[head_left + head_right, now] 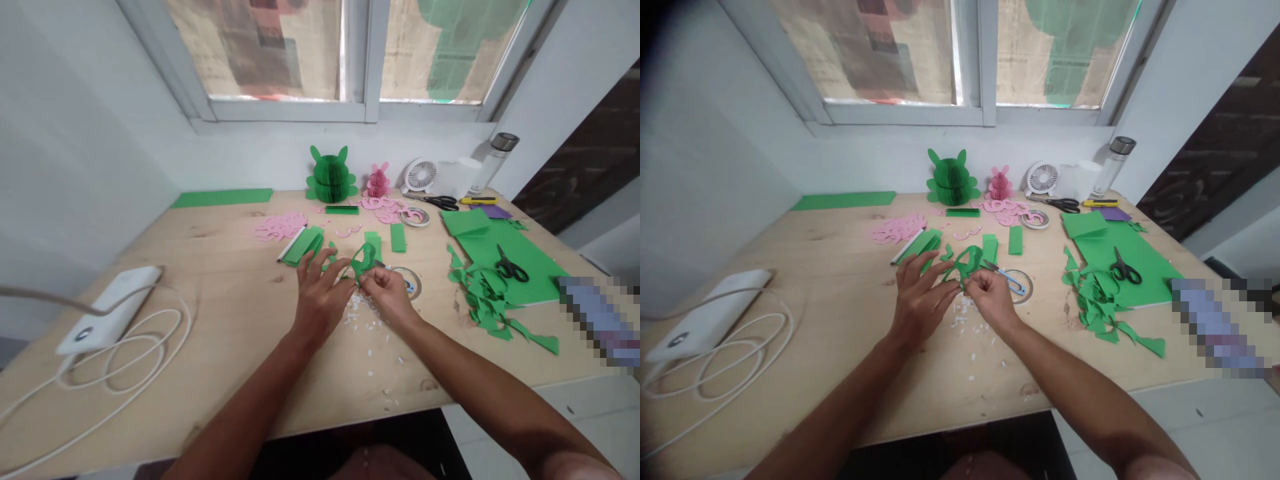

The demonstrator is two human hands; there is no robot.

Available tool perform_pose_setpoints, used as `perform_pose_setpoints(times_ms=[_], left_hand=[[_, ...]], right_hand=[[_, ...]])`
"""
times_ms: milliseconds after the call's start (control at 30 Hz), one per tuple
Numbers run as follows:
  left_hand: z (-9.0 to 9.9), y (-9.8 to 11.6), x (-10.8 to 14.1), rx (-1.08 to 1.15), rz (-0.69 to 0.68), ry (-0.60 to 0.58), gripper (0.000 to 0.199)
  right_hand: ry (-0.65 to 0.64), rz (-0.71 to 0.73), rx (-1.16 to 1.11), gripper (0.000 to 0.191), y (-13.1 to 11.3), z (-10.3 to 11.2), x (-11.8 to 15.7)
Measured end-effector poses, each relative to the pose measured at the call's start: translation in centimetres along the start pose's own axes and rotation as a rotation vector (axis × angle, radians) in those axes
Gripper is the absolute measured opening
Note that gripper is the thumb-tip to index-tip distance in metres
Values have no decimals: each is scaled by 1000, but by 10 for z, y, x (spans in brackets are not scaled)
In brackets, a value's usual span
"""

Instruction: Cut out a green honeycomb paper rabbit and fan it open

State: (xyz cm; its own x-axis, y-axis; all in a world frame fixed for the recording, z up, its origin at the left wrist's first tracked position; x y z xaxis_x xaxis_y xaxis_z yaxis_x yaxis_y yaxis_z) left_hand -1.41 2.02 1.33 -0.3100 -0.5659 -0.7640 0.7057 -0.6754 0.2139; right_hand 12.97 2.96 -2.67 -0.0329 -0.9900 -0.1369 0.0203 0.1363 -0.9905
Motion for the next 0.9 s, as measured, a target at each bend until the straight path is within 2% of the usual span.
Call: perform_pose_setpoints(times_ms=[433, 700, 900], left_hand=[[-2, 3, 1, -35, -32, 7, 11], [-2, 0, 0, 29, 40, 16, 13], [-2, -2, 1, 11, 12, 8, 7]], right_hand=[[-7, 14, 24, 30, -2, -1, 0], [-28, 2, 19, 28, -2, -1, 0], [6, -12, 23, 26, 1, 0, -1]])
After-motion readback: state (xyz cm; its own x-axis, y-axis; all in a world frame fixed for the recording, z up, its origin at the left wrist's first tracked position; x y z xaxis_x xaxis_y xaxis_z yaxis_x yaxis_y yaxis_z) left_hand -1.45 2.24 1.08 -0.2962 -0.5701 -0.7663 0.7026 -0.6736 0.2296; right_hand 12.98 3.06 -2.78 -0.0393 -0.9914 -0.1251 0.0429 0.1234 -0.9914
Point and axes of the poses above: each hand's wrist, its own x-axis away from the middle knuckle, its own z-axis out of the back of the hand, y = z × x, the point moved 2 cm from there along -x, towards the middle knuckle, and after that the axes turned 4 degrees about z, right-handed, at the moved point
